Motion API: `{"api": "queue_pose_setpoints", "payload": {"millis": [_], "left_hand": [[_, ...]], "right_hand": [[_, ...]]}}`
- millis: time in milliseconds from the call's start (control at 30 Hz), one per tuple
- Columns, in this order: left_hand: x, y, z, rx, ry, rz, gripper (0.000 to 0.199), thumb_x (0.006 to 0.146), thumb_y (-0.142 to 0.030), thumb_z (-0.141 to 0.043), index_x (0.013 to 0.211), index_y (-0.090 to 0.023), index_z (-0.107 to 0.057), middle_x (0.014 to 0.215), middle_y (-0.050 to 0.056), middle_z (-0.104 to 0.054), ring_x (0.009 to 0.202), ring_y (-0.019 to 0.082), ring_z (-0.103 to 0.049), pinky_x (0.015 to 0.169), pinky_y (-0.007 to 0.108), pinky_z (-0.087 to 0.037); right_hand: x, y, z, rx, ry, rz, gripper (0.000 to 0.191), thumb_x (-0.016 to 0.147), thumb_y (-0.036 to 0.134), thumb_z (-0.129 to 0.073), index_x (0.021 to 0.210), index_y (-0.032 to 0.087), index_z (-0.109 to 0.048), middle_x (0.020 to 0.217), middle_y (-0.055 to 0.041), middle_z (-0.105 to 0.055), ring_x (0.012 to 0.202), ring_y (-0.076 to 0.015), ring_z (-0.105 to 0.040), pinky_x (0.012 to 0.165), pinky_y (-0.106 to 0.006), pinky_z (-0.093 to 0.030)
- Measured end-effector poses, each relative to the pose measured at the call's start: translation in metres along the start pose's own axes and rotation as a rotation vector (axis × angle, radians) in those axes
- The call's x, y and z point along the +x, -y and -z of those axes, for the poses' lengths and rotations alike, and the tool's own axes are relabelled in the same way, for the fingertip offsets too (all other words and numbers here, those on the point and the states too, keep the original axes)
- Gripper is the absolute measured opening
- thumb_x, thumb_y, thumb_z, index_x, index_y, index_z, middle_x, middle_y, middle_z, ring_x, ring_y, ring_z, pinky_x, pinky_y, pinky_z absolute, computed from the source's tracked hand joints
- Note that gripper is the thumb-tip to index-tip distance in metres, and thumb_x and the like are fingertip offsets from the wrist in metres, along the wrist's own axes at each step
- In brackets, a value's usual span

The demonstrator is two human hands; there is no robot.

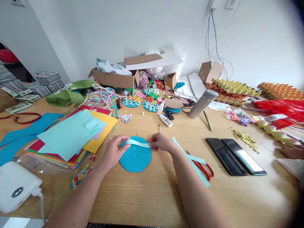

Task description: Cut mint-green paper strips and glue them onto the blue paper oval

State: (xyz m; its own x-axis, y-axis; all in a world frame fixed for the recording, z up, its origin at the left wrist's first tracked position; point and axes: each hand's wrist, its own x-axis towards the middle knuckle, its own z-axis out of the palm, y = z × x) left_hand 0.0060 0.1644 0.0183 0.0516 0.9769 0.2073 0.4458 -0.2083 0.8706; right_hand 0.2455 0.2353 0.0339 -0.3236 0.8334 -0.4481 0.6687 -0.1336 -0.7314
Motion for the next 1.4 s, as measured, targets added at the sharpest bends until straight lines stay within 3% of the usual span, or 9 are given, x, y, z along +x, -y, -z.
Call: {"api": "queue_pose_setpoints", "payload": {"millis": [600, 1400], "left_hand": [[-0.0006, -0.0028, -0.0007, 0.014, 0.013, 0.004, 0.023, 0.080, -0.035, -0.060, 0.098, -0.022, -0.064, 0.105, 0.007, -0.069, 0.103, 0.023, -0.063, 0.092, 0.041, -0.048], [-0.0010, -0.0033, -0.0014, 0.016, 0.007, -0.030, 0.022, 0.080, -0.033, -0.060, 0.098, -0.021, -0.064, 0.103, 0.006, -0.070, 0.098, 0.021, -0.064, 0.089, 0.037, -0.050]], "right_hand": [[-0.0006, 0.0038, -0.0025, -0.257, -0.064, 0.011, 0.009, 0.072, 0.010, -0.063, 0.069, 0.017, -0.058, 0.054, 0.0047, -0.057, 0.046, -0.0089, -0.053, 0.046, -0.019, -0.038], [-0.0014, 0.0059, -0.0056, -0.391, -0.102, 0.042, 0.005, 0.073, 0.012, -0.064, 0.075, 0.017, -0.064, 0.067, 0.0004, -0.065, 0.061, -0.0114, -0.059, 0.055, -0.021, -0.037]]}}
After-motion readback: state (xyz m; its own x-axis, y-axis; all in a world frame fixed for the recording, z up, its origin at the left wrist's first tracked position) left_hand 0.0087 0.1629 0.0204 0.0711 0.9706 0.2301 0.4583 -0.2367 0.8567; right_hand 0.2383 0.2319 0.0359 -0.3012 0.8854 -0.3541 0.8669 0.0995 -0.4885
